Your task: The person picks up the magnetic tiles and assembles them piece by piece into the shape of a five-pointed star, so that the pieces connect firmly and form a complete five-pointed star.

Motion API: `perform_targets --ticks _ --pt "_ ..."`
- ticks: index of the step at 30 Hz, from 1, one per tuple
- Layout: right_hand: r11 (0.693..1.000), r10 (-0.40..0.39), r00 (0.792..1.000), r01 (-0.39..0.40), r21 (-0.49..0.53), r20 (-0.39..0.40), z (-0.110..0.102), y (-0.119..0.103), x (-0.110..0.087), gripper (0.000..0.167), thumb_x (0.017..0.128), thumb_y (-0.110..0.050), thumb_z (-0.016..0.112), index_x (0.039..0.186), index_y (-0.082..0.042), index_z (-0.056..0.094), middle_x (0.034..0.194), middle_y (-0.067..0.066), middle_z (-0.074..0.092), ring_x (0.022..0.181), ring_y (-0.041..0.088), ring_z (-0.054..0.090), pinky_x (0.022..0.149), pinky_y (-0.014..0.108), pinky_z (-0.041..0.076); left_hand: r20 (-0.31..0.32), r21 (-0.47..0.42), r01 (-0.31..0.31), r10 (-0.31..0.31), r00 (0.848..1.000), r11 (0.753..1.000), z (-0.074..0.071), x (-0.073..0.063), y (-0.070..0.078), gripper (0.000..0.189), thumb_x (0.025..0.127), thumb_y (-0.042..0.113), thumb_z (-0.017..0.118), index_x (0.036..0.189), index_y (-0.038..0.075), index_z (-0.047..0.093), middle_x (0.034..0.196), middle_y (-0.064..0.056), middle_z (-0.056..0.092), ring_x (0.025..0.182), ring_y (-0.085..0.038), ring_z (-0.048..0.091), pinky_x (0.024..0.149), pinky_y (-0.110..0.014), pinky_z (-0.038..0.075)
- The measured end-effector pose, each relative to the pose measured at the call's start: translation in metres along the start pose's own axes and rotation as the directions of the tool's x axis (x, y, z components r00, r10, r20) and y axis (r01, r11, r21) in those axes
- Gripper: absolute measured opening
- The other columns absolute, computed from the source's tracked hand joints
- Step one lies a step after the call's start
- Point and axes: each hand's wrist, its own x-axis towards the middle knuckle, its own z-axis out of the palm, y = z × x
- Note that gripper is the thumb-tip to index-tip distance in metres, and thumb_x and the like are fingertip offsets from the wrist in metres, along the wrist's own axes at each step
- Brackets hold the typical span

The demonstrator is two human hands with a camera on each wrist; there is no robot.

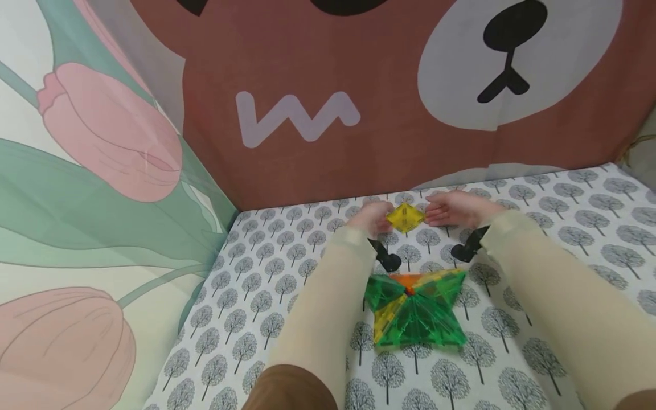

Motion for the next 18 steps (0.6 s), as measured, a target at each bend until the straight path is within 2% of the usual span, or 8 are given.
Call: perform_targets --ticks 4,6,8,10,14,16,18 --pt "0.999 0.032 0.999 -0.032 0.044 -0.003 0.011 0.000 0.001 0.058 0.108 -0.017 0.039 0.149 0.015 0.013 0.138 0.036 0.036 0.107 0.030 0.060 0.100 0.039 0.047 -0.031 0.174 0.008 -0.003 1.000 0.985 0.002 0.004 -0.002 0.041 0.095 0.020 0.065 0.132 0.004 0.057 0.106 -0.010 0.062 0.084 -0.023 0.063 0.078 -0.032 0.057" --pt "0.999 0.040 0.999 -0.039 0.031 -0.025 0.015 0.000 0.000 0.055 0.108 -0.015 0.040 0.147 0.016 0.019 0.128 0.029 0.044 0.099 0.026 0.063 0.097 0.037 0.050 -0.034 0.207 0.024 -0.017 0.999 0.978 0.002 0.004 -0.002 0.044 0.095 0.022 0.066 0.135 0.006 0.056 0.105 -0.008 0.061 0.083 -0.021 0.062 0.076 -0.031 0.057" --pt "0.999 0.043 0.998 -0.042 0.015 -0.043 0.018 -0.001 -0.002 0.054 0.107 -0.016 0.041 0.146 0.017 0.023 0.122 0.025 0.047 0.097 0.024 0.064 0.095 0.037 0.051 -0.029 0.203 0.036 -0.031 0.999 0.979 0.001 0.001 -0.002 0.047 0.096 0.022 0.066 0.138 0.007 0.053 0.107 -0.008 0.061 0.087 -0.023 0.062 0.076 -0.032 0.056" --pt "0.999 0.045 0.998 -0.045 -0.008 -0.053 0.020 -0.002 -0.004 0.055 0.107 -0.018 0.041 0.146 0.016 0.023 0.122 0.024 0.047 0.098 0.025 0.063 0.096 0.037 0.051 -0.025 0.189 0.031 -0.026 0.999 0.981 0.000 -0.004 -0.002 0.049 0.097 0.020 0.065 0.141 0.008 0.049 0.108 -0.009 0.059 0.090 -0.025 0.062 0.078 -0.035 0.056" --pt "0.998 0.045 0.997 -0.047 -0.048 -0.057 0.023 -0.005 -0.010 0.059 0.107 -0.021 0.043 0.149 0.013 0.020 0.134 0.028 0.040 0.110 0.031 0.058 0.100 0.039 0.048 -0.026 0.171 0.001 0.004 1.000 0.985 -0.003 -0.016 -0.001 0.051 0.098 0.011 0.060 0.146 0.004 0.043 0.114 -0.013 0.057 0.095 -0.029 0.061 0.081 -0.037 0.056" --pt "0.997 0.044 0.998 -0.047 -0.062 -0.051 0.024 -0.005 -0.012 0.060 0.107 -0.021 0.044 0.150 0.012 0.019 0.140 0.030 0.036 0.118 0.035 0.053 0.102 0.040 0.046 -0.034 0.177 -0.018 0.025 0.999 0.984 -0.005 -0.022 -0.003 0.053 0.097 0.005 0.057 0.147 0.002 0.039 0.115 -0.015 0.055 0.092 -0.029 0.062 0.082 -0.036 0.057" --pt "0.998 0.045 0.998 -0.047 -0.052 -0.034 0.025 -0.005 -0.014 0.061 0.107 -0.020 0.044 0.151 0.011 0.016 0.144 0.031 0.033 0.125 0.040 0.047 0.104 0.042 0.044 -0.043 0.197 -0.037 0.046 0.998 0.980 -0.008 -0.025 -0.005 0.054 0.097 0.002 0.055 0.148 0.000 0.037 0.112 -0.015 0.055 0.081 -0.026 0.061 0.079 -0.035 0.057"
